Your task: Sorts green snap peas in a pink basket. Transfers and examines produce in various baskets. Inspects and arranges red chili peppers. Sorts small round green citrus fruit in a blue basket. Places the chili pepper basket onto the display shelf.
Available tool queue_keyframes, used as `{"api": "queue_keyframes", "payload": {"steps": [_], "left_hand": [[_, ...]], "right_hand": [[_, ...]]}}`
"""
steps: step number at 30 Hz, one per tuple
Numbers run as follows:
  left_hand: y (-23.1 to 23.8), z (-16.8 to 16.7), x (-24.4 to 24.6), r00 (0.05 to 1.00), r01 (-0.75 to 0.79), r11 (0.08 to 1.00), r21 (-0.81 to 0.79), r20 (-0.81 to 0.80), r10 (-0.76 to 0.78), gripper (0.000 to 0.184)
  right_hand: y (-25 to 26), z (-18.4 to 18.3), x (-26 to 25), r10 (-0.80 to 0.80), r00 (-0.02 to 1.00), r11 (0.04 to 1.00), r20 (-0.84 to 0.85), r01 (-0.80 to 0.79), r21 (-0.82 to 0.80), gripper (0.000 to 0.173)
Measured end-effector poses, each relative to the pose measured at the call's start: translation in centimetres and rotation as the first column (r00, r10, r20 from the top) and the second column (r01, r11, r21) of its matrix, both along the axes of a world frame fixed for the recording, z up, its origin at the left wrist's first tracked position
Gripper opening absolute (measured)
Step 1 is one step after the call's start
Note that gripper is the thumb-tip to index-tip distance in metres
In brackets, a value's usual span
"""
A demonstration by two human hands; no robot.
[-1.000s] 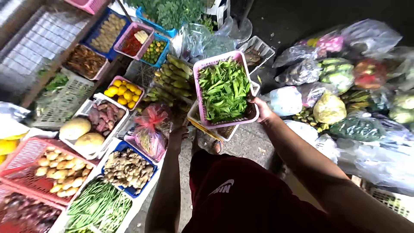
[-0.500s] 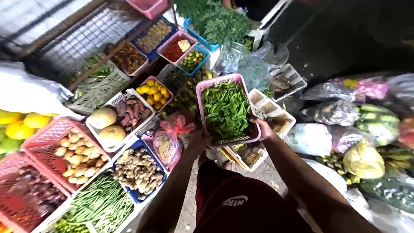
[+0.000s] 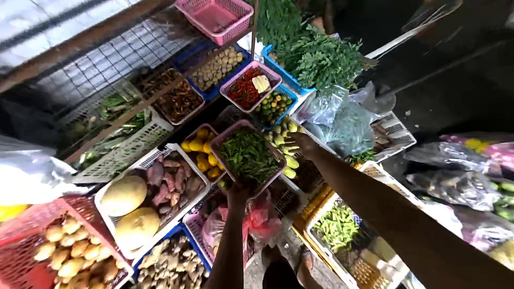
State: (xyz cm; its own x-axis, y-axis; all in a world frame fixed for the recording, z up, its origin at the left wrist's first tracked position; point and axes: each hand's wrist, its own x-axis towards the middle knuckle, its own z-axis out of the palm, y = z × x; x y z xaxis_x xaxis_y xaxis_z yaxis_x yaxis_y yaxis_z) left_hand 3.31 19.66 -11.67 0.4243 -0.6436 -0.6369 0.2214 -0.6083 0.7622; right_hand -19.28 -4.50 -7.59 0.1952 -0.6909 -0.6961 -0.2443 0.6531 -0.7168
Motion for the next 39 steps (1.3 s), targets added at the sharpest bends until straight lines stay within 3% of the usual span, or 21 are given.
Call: {"api": "queue_keyframes", "payload": {"steps": [5,9,12,16,19,22,26,29,33,39], "left_hand": [[-3.7,-5.1,3.5,0.997,-0.023,0.999,0.041,0.070,0.020,0.036],[-7.4,-5.1,4.5,0.979,0.048,0.993,0.110,0.190,-0.068,0.029],[-9.4,-5.2,4.6,0.985,0.018,0.992,0.129,0.165,-0.040,0.028],[-11.0,-7.9,4.5,0.995,-0.036,0.998,0.043,0.095,0.031,0.031],[-12.5,-8.6,4.4,0.995,-0.036,0.999,0.024,0.092,0.033,0.029],[-14.0,-8.9,4.7,0.993,-0.018,0.999,0.039,0.116,0.013,0.033],[-15.2,-10.3,5.5,0.987,0.012,0.995,0.104,0.157,-0.028,0.036],[-16.5,-10.3,6.3,0.959,0.097,0.970,0.221,0.241,-0.151,0.037],[-17.9,-9.2,6.4,0.840,0.188,0.877,0.443,0.391,-0.377,0.044],[-17.3,-9.7,4.3,0.602,0.158,0.738,0.656,0.529,-0.599,0.070]], "right_hand": [[-7.3,-5.3,6.6,-0.031,0.996,1.000,-0.079,0.031,-0.001,0.051],[-11.9,-6.4,12.6,-0.080,0.996,0.997,-0.032,0.080,-0.002,0.061],[-15.1,-7.8,16.2,-0.060,0.995,0.998,-0.076,0.062,0.026,0.068],[-17.0,-9.3,17.7,-0.060,0.991,0.998,-0.120,0.056,-0.033,0.040],[-16.4,-9.1,16.6,-0.221,0.975,0.974,-0.031,0.218,-0.061,0.042],[-15.6,-7.3,14.9,-0.301,0.951,0.949,-0.066,0.292,-0.117,0.042],[-13.8,-5.2,10.8,-0.194,0.980,0.954,-0.042,0.179,-0.239,0.036],[-11.6,-1.5,6.5,-0.076,0.996,0.943,0.035,0.083,-0.322,0.032],[-5.5,3.2,-0.7,-0.139,0.987,0.945,0.086,0.158,-0.287,0.023],[8.7,6.4,-12.8,-0.294,0.955,0.921,-0.029,0.275,-0.277,0.021]]}}
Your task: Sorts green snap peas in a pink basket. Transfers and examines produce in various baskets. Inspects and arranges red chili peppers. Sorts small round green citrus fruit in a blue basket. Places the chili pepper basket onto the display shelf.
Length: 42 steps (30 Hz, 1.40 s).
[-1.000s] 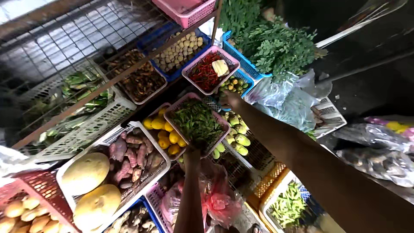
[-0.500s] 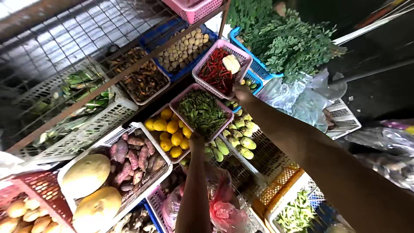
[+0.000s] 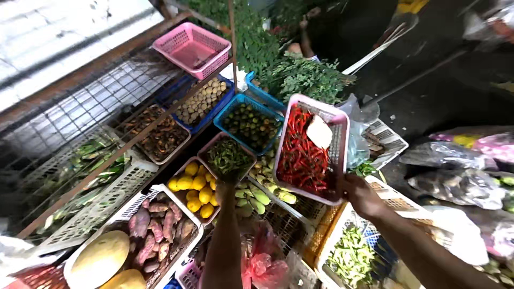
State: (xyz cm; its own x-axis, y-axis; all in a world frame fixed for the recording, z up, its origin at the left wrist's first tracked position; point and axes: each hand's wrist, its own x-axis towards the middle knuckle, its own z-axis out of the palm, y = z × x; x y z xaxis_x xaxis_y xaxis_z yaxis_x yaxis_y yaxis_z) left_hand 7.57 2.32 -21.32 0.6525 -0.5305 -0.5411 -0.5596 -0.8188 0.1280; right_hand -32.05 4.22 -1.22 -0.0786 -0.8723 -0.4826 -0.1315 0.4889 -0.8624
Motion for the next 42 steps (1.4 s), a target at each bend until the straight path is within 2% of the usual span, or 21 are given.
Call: {"api": "queue_keyframes", "payload": {"steps": [2,5,8,9,10,13,15,17,19,21,24,25,28,30,32,33,34,36,38,40,42], "left_hand": [[0.6,0.8,0.0,1.000,-0.008,1.000,-0.014,0.005,0.008,0.066],[3.5,4.4,-1.4,0.993,-0.105,0.972,-0.209,-0.073,0.092,0.064],[9.0,10.5,-8.6,0.963,-0.003,0.913,-0.407,-0.246,-0.107,0.049],[11.5,13.0,-12.1,0.908,0.000,0.892,-0.453,-0.374,-0.190,0.046],[13.8,15.4,-15.8,0.807,-0.034,0.874,-0.485,-0.529,-0.262,0.044],[21.0,21.1,-26.6,0.444,-0.064,0.893,-0.446,-0.814,-0.375,0.053],[24.8,25.1,-32.7,0.362,-0.089,0.896,-0.435,-0.852,-0.378,0.063],[27.0,28.4,-37.1,0.366,-0.115,0.879,-0.463,-0.842,-0.396,0.064],[29.6,31.5,-39.9,0.358,-0.147,0.858,-0.492,-0.835,-0.417,0.057],[31.9,34.0,-42.1,0.330,-0.191,0.838,-0.510,-0.838,-0.435,0.053],[34.5,36.5,-44.5,0.267,-0.209,0.820,-0.532,-0.838,-0.476,0.054],[35.3,36.9,-45.1,0.256,-0.195,0.816,-0.544,-0.832,-0.493,0.055],[36.4,37.8,-46.2,0.274,-0.069,0.774,-0.629,-0.758,-0.592,0.050],[36.2,38.3,-46.5,0.386,0.128,0.620,-0.774,-0.537,-0.750,0.051],[35.8,40.0,-47.3,0.477,0.353,0.341,-0.871,-0.146,-0.866,0.053],[35.7,41.2,-48.2,0.447,0.432,0.199,-0.879,0.017,-0.894,0.046],[35.8,42.5,-49.4,0.369,0.501,0.078,-0.862,0.131,-0.920,0.037],[35.9,43.8,-52.6,0.122,0.622,-0.126,-0.773,0.254,-0.959,0.029],[35.5,42.8,-55.5,-0.116,0.727,-0.313,-0.612,0.339,-0.933,0.028],[35.2,42.0,-56.7,-0.219,0.773,-0.372,-0.513,0.334,-0.917,0.020],[35.3,43.3,-56.2,-0.158,0.776,-0.271,-0.569,0.240,-0.958,0.018]], "right_hand": [[4.8,0.4,-3.8,-0.061,0.997,0.997,-0.040,0.062,0.034,0.022],[11.4,1.3,-9.3,-0.054,0.990,0.994,-0.130,0.065,0.082,0.020],[17.6,2.6,-14.2,0.014,0.976,0.991,-0.219,0.016,0.136,0.024],[19.6,2.8,-15.6,0.015,0.975,0.989,-0.222,0.019,0.148,0.025],[21.1,3.2,-17.0,0.010,0.978,0.989,-0.210,0.021,0.145,0.025],[25.8,5.5,-20.6,0.011,0.989,0.994,-0.147,0.006,0.112,0.022],[29.0,7.5,-23.3,0.030,0.990,0.997,-0.139,-0.020,0.074,0.022],[31.3,10.6,-26.1,-0.010,0.989,1.000,-0.147,0.010,0.001,0.022],[34.2,13.0,-28.6,-0.113,0.993,0.991,-0.045,0.110,-0.075,0.023],[37.0,14.4,-30.5,-0.180,0.974,0.976,0.136,0.194,-0.101,0.026],[40.6,15.5,-32.1,-0.215,0.890,0.967,0.403,0.251,-0.038,0.053],[41.7,15.6,-32.4,-0.219,0.846,0.963,0.486,0.267,-0.030,0.055],[44.1,15.8,-32.9,-0.246,0.755,0.928,0.608,0.365,-0.078,0.044],[45.5,15.3,-33.2,-0.266,0.742,0.898,0.616,0.422,-0.121,0.043],[46.8,14.8,-33.7,-0.268,0.740,0.886,0.616,0.441,-0.143,0.047],[47.4,14.8,-34.1,-0.274,0.739,0.883,0.616,0.446,-0.143,0.048],[47.9,14.9,-34.4,-0.286,0.732,0.882,0.619,0.454,-0.129,0.047],[48.9,14.8,-34.8,-0.296,0.714,0.883,0.635,0.458,-0.103,0.045],[49.5,14.6,-35.1,-0.277,0.692,0.884,0.666,0.456,-0.106,0.043],[50.0,14.6,-34.9,-0.280,0.692,0.881,0.665,0.460,-0.108,0.043],[50.5,14.7,-35.0,-0.289,0.698,0.885,0.656,0.455,-0.094,0.044]]}}
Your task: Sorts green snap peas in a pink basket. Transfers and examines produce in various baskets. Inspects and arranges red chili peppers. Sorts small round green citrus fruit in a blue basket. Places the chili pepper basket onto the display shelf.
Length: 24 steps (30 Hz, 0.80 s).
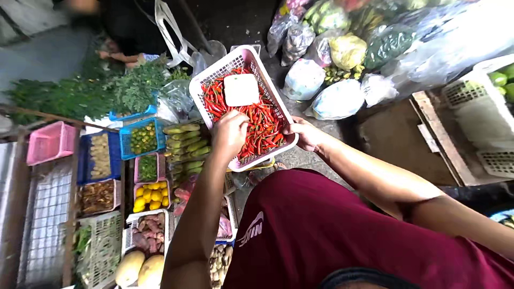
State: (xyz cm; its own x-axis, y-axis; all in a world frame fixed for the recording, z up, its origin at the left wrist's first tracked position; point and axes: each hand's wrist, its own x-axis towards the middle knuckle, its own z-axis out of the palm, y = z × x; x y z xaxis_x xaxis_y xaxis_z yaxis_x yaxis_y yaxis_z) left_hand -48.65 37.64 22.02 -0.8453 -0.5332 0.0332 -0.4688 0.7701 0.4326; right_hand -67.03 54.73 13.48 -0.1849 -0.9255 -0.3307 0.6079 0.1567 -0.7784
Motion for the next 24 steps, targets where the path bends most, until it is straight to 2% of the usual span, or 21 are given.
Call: {"api": "queue_keyframes", "payload": {"steps": [3,5,6,7,9,12,14,17,19,21,23,24], "left_hand": [[0.5,2.4,1.5,0.968,-0.138,0.983,0.124,-0.192,0.160,0.013],[1.3,3.4,1.5,0.940,-0.170,0.983,0.063,-0.289,0.181,0.010],[1.9,3.8,1.3,0.946,-0.156,0.988,0.003,-0.286,0.150,0.010],[2.5,4.2,0.9,0.964,-0.110,0.993,-0.042,-0.248,0.097,0.011],[3.8,3.7,-0.2,0.994,0.025,0.999,-0.034,-0.109,-0.029,0.014],[4.8,-0.3,-1.3,0.978,0.187,0.982,-0.040,0.102,-0.182,0.023],[4.5,-2.6,-1.4,0.964,0.217,0.973,-0.076,0.171,-0.202,0.024],[3.6,-2.5,-1.0,0.960,0.196,0.980,0.010,0.203,-0.194,0.018],[2.8,-1.3,-0.1,0.988,0.120,0.989,0.087,0.089,-0.127,0.016],[1.9,0.1,1.4,0.993,0.029,0.978,0.206,-0.116,-0.005,0.015],[1.0,0.6,3.4,0.930,-0.041,0.947,0.319,-0.334,0.153,0.014],[0.6,0.4,4.4,0.868,-0.071,0.928,0.365,-0.436,0.238,0.015]], "right_hand": [[0.7,-0.9,0.0,0.004,1.000,1.000,0.026,-0.004,-0.001,0.044],[0.8,-1.1,0.1,0.011,0.999,1.000,0.032,-0.011,-0.001,0.047],[0.9,-1.1,0.2,0.014,0.999,1.000,0.031,-0.014,0.007,0.048],[0.8,-0.8,0.4,0.016,1.000,1.000,0.022,-0.016,0.020,0.048],[0.7,-0.4,0.8,0.023,1.000,0.999,0.012,-0.023,0.039,0.046],[0.4,-0.1,1.4,0.036,0.999,0.998,0.016,-0.037,0.054,0.044],[0.1,-0.4,1.7,0.048,0.999,0.998,0.004,-0.048,0.051,0.044],[0.1,-0.7,2.2,0.056,0.998,0.995,-0.013,-0.055,0.081,0.043],[0.0,-1.1,2.3,0.053,0.999,0.994,0.005,-0.053,0.099,0.042],[0.0,-1.5,2.1,0.038,0.999,0.993,0.000,-0.038,0.114,0.044],[0.2,-1.9,1.6,0.017,1.000,0.991,-0.024,-0.014,0.132,0.046],[0.4,-2.0,1.2,0.004,0.999,0.990,-0.032,0.000,0.139,0.046]]}}
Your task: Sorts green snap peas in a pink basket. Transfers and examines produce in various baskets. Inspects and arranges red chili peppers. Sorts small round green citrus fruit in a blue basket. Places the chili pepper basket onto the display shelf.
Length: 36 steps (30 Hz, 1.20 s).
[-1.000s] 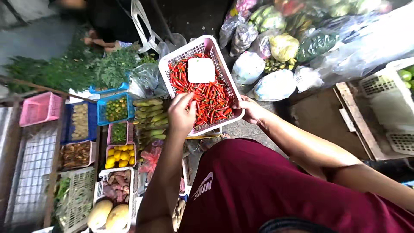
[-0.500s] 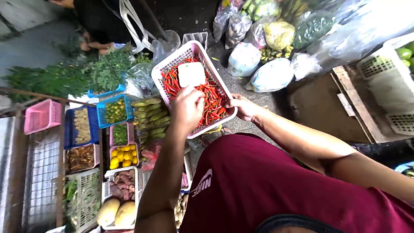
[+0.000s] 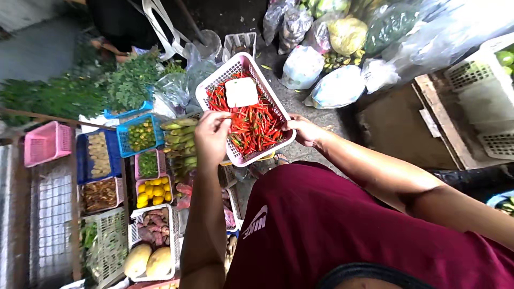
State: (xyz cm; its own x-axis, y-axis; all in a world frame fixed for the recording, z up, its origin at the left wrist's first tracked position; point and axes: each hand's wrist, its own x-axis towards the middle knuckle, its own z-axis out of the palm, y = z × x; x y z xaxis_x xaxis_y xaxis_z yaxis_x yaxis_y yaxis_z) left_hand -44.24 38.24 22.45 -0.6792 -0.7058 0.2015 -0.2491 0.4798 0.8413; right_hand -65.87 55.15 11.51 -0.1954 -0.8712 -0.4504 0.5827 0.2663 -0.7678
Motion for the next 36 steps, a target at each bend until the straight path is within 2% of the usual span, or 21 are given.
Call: {"api": "queue_keyframes", "payload": {"steps": [2,3,5,6,7,9,10,12,15,18,20,23,24,26,27,30,31,33,36], "left_hand": [[-0.6,-1.0,1.8,0.962,-0.174,0.982,0.066,-0.201,0.184,0.016],[-0.8,-1.8,2.4,0.925,-0.278,0.956,0.090,-0.245,0.291,0.016],[-1.5,-4.5,3.1,0.842,-0.479,0.869,0.126,-0.214,0.495,0.016],[-2.0,-6.2,3.3,0.830,-0.532,0.837,0.128,-0.116,0.545,0.017],[-2.4,-7.8,3.5,0.845,-0.535,0.837,0.117,0.055,0.533,0.023],[-2.8,-10.0,3.4,0.837,-0.446,0.890,0.091,0.393,0.380,0.038],[-2.5,-10.1,3.0,0.810,-0.415,0.908,0.051,0.475,0.343,0.040],[-1.7,-8.6,1.7,0.823,-0.354,0.935,-0.035,0.464,0.329,0.036],[-0.3,-5.5,-0.5,0.928,-0.180,0.974,-0.138,0.304,0.215,0.025],[-1.2,-3.2,-4.0,0.965,-0.034,0.981,-0.191,0.248,0.082,0.027],[-2.5,-2.5,-7.2,0.946,-0.042,0.981,-0.189,0.309,0.101,0.043],[-3.7,-3.0,-11.5,0.832,-0.095,0.986,-0.136,0.534,0.154,0.086],[-3.7,-3.3,-12.1,0.829,-0.112,0.984,-0.137,0.533,0.169,0.092],[-2.5,-3.4,-11.7,0.898,-0.123,0.985,-0.125,0.409,0.164,0.089],[-1.4,-3.2,-10.7,0.940,-0.101,0.986,-0.129,0.313,0.137,0.082],[1.9,-3.3,-5.9,0.997,-0.004,0.987,-0.161,0.074,0.016,0.042],[2.5,-3.4,-4.3,1.000,-0.025,0.991,-0.129,-0.009,0.024,0.036],[2.8,-2.0,-2.1,0.977,-0.144,0.990,-0.003,-0.158,0.142,0.037],[1.5,0.9,-0.1,0.897,-0.310,0.937,0.158,-0.277,0.344,0.043]], "right_hand": [[0.5,-0.3,-0.9,-0.026,1.000,1.000,-0.003,0.026,0.004,0.045],[0.8,-0.5,-1.3,-0.050,0.999,0.999,-0.010,0.050,0.011,0.045],[1.2,-0.5,-2.0,-0.087,0.996,0.996,-0.030,0.088,0.023,0.045],[1.4,-0.4,-2.4,-0.097,0.995,0.995,-0.039,0.098,0.023,0.044],[1.6,-0.4,-2.7,-0.107,0.993,0.994,-0.046,0.108,0.021,0.044],[2.0,-0.6,-3.2,-0.126,0.991,0.992,-0.041,0.127,0.013,0.043],[2.2,-0.7,-3.4,-0.133,0.990,0.991,-0.036,0.133,0.005,0.041],[2.2,-0.7,-3.6,-0.137,0.990,0.991,-0.036,0.137,-0.001,0.041],[2.1,-0.5,-3.5,-0.145,0.989,0.989,-0.042,0.145,-0.003,0.042],[2.1,-0.8,-3.6,-0.115,0.993,0.993,-0.038,0.114,-0.033,0.042],[2.0,-0.5,-3.5,-0.084,0.995,0.995,-0.050,0.082,-0.051,0.043],[2.0,-0.8,-3.1,-0.051,0.998,0.997,-0.042,0.048,-0.061,0.049],[1.9,-1.2,-3.0,-0.052,0.998,0.997,-0.024,0.051,-0.062,0.050],[1.7,-1.4,-2.7,-0.067,0.998,0.996,-0.001,0.067,-0.054,0.047],[1.6,-1.4,-2.4,-0.072,0.997,0.996,-0.003,0.072,-0.049,0.046],[1.4,-1.5,-2.2,-0.079,0.997,0.995,-0.017,0.077,-0.062,0.050],[1.6,-1.5,-2.7,-0.074,0.997,0.994,-0.001,0.074,-0.075,0.050],[2.2,-1.3,-4.0,-0.070,0.997,0.995,0.023,0.071,-0.076,0.048],[0.4,-1.0,-4.4,-0.117,0.993,0.993,0.022,0.118,-0.026,0.037]]}}
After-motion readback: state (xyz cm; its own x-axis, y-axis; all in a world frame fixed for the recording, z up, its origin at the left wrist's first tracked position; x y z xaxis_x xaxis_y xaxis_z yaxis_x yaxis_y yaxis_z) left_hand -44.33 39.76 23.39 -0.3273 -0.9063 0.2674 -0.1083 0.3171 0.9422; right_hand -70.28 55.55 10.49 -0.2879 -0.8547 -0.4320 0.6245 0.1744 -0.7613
